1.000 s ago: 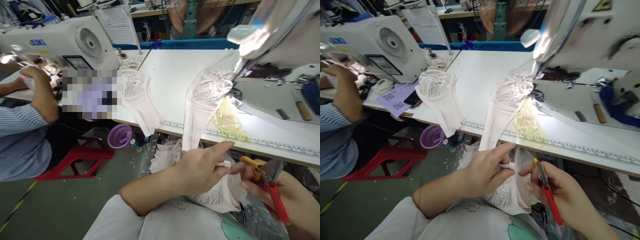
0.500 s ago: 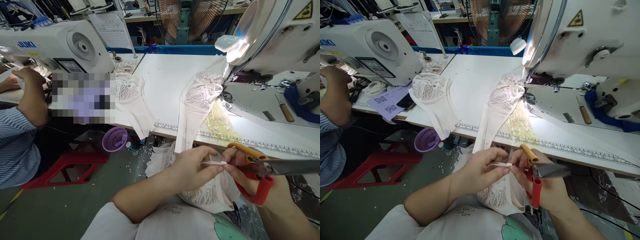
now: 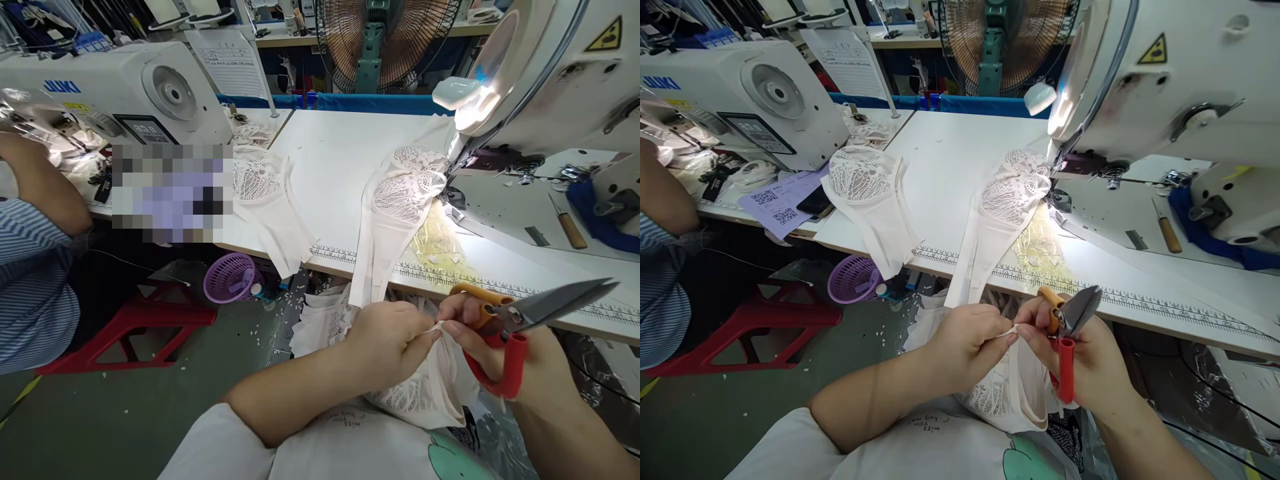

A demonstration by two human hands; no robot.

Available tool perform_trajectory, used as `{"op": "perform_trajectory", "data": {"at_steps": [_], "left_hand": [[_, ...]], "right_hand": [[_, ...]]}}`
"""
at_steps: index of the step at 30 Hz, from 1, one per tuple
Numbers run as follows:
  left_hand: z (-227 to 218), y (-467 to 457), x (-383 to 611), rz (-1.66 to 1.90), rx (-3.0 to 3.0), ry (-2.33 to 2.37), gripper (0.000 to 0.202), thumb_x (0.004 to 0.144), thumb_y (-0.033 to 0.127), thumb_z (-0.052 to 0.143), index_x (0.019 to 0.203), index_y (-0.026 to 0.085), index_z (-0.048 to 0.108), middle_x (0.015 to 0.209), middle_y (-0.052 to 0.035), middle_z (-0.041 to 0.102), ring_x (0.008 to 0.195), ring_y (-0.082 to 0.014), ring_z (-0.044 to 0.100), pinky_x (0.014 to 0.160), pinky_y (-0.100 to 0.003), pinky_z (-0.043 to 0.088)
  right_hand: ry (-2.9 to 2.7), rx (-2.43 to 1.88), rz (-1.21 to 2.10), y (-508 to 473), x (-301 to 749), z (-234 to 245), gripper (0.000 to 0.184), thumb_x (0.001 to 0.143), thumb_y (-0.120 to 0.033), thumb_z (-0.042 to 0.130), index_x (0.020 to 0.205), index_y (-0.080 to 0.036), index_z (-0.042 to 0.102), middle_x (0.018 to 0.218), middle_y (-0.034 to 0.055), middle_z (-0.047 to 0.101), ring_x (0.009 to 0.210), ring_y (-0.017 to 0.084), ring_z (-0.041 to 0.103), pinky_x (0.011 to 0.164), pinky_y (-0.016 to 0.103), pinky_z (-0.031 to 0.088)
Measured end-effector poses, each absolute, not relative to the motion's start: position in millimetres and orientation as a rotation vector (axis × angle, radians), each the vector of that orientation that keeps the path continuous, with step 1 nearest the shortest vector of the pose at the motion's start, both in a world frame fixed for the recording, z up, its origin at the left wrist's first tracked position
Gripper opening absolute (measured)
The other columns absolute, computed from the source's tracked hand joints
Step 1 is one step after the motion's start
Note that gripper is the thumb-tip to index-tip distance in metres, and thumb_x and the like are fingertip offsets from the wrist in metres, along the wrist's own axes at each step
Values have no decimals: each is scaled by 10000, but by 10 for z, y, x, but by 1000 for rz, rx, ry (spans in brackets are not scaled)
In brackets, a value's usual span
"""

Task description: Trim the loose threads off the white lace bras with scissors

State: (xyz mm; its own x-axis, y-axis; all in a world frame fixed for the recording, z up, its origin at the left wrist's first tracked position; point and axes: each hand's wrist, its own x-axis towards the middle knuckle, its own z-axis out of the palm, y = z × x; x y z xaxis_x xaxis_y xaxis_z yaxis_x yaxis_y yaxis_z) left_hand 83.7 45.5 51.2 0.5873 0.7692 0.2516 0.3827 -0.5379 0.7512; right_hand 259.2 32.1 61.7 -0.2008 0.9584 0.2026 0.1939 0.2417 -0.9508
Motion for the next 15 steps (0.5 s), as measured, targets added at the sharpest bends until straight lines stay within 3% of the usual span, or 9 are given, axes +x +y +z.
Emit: {"op": "perform_trajectory", "data": {"at_steps": [3, 7, 12, 15], "left_hand": [[574, 481, 827, 650, 1781, 857, 322, 874, 303, 460, 579, 172, 465, 532, 37, 403, 503, -87, 408, 473, -213, 337], [594, 487, 840, 605, 1312, 869, 262, 800, 363, 572, 648, 154, 529, 523, 51, 378, 462, -67, 328, 414, -203, 255], [548, 468, 870, 758, 1304, 906, 233, 779, 313, 565, 619, 144, 549, 529, 30, 417, 485, -79, 367, 438, -214, 278], [539, 482, 850, 770, 1295, 934, 214, 752, 293, 586, 601, 143, 558, 526, 22, 439, 500, -89, 399, 448, -216, 310]], "right_hand": [[-1560, -1091, 1066, 319, 2574, 588, 223, 808, -244, 676, 731, -260, 467, 699, -21, 606, 599, 157, 610, 514, 261, 538], [-1471, -1091, 1080, 275, 2548, 467, 187, 838, -279, 640, 769, -275, 466, 779, 6, 614, 692, 195, 626, 568, 318, 549], [-1498, -1154, 1035, 294, 2590, 446, 172, 839, -287, 647, 775, -266, 489, 806, 7, 586, 732, 181, 599, 583, 274, 523], [-1735, -1104, 1114, 318, 2738, 474, 200, 852, -445, 610, 911, -273, 528, 830, 11, 551, 713, 176, 555, 600, 280, 506]]}}
